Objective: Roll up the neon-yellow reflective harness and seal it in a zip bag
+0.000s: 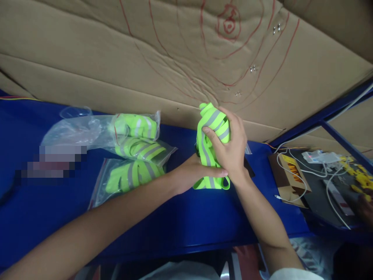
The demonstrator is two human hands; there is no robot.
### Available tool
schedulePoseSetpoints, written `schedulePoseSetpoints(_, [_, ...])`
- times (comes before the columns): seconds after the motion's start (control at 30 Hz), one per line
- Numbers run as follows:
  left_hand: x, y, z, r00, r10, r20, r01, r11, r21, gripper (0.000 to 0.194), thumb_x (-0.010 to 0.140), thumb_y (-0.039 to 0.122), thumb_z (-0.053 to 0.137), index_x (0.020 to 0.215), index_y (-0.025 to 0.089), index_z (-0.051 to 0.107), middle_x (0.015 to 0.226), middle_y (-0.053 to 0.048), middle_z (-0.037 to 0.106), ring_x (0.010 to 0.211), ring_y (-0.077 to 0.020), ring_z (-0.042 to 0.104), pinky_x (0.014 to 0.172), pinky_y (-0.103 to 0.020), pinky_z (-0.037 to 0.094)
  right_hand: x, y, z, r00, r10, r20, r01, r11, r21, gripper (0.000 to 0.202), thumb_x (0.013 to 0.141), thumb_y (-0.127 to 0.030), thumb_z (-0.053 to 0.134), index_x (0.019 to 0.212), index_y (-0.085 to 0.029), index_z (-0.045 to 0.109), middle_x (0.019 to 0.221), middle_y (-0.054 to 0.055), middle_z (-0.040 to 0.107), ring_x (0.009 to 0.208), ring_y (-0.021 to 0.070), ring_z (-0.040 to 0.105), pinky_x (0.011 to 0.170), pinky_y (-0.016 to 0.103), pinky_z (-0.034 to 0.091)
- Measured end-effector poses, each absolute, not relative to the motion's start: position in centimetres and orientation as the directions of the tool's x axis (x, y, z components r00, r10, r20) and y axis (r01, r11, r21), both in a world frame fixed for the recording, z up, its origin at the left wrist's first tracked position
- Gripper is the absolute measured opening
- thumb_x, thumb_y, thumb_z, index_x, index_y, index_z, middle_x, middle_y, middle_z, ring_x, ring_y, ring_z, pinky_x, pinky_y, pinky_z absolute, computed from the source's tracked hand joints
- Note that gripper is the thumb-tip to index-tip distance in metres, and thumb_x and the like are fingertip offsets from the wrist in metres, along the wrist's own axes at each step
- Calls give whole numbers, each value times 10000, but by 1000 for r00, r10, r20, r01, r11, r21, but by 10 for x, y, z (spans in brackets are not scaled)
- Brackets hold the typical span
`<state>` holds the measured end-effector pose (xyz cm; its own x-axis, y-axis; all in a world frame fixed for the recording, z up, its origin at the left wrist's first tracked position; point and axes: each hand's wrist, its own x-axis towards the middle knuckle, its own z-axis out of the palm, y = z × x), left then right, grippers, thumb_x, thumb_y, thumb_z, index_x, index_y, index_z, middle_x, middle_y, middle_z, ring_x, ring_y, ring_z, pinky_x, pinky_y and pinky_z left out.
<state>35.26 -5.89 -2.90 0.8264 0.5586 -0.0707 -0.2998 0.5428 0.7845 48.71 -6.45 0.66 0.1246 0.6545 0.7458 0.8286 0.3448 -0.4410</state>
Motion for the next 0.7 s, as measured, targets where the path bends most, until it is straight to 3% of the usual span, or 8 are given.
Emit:
schedulePoseSetpoints(0.1, [352, -54, -30, 733, 674, -95, -207, 353, 912, 579, 645, 95, 829, 1198, 213, 704, 1157, -42, 758, 1083, -260, 709, 916, -362, 571, 492, -67, 14, 128, 689, 713, 814, 338, -472, 485, 901, -508, 737, 1319, -288, 628, 1353, 71, 667, 1268, 293, 598, 1126, 484, 452])
schedulePoseSetpoints(0.2, [352, -44, -33, 636, 761, -127, 7, 159, 987, 385, 646, 86, 728, 1020, 175, 724, 1018, -42, 763, 1007, -266, 707, 880, -379, 573, 497, -70, 22, 204, 799, 565, 708, 278, -649, 446, 843, -546, 789, 1166, -251, 701, 1097, 36, 749, 972, 235, 685, 896, 384, 554])
schedulePoseSetpoints(0.27, [355, -39, -36, 608, 776, -168, 73, 155, 985, 379, 651, 116, 704, 1027, 168, 717, 999, -45, 760, 971, -256, 705, 851, -372, 577, 501, -74, 28, 254, 866, 430, 598, 209, -774, 425, 812, -577, 805, 1030, -222, 723, 883, 2, 729, 764, 176, 647, 704, 304, 531])
schedulePoseSetpoints(0.33, [358, -37, -39, 639, 751, -166, 32, 190, 981, 449, 666, 149, 700, 1114, 175, 705, 1060, -46, 760, 996, -245, 701, 848, -353, 578, 506, -79, 34, 254, 918, 306, 488, 151, -859, 419, 789, -585, 819, 942, -206, 723, 792, -13, 696, 680, 147, 608, 606, 263, 482])
schedulePoseSetpoints(0.43, [357, -37, -41, 715, 698, -39, -23, 80, 997, 439, 701, 197, 720, 1139, 174, 701, 1135, -57, 753, 1061, -252, 685, 865, -336, 569, 514, -84, 40, 178, 978, 111, 320, 49, -946, 425, 760, -570, 850, 948, -207, 733, 821, -2, 721, 698, 165, 655, 604, 266, 506])
schedulePoseSetpoints(0.53, [348, -38, -31, 715, 696, 74, 36, -142, 989, 331, 760, 278, 742, 1068, 161, 708, 1039, -62, 765, 944, -253, 697, 793, -328, 558, 523, -82, 43, 133, 990, -42, 171, -64, -983, 495, 735, -576, 865, 1048, -214, 740, 912, 34, 765, 797, 229, 728, 688, 332, 586])
schedulePoseSetpoints(0.63, [338, -37, -10, 690, 712, 129, 160, -325, 932, 283, 799, 345, 746, 1012, 164, 703, 946, -54, 762, 836, -252, 704, 742, -328, 539, 527, -77, 44, 83, 994, -78, 72, -84, -994, 541, 730, -593, 857, 1105, -225, 728, 993, 51, 780, 863, 265, 751, 755, 395, 628])
schedulePoseSetpoints(0.7, [333, -36, 3, 671, 717, 189, 213, -431, 877, 359, 803, 365, 763, 1098, 175, 687, 1048, -65, 759, 930, -289, 719, 798, -346, 544, 527, -75, 44, 45, 998, -48, 58, -51, -997, 531, 738, -620, 834, 1082, -230, 727, 990, 48, 778, 858, 269, 750, 755, 411, 635])
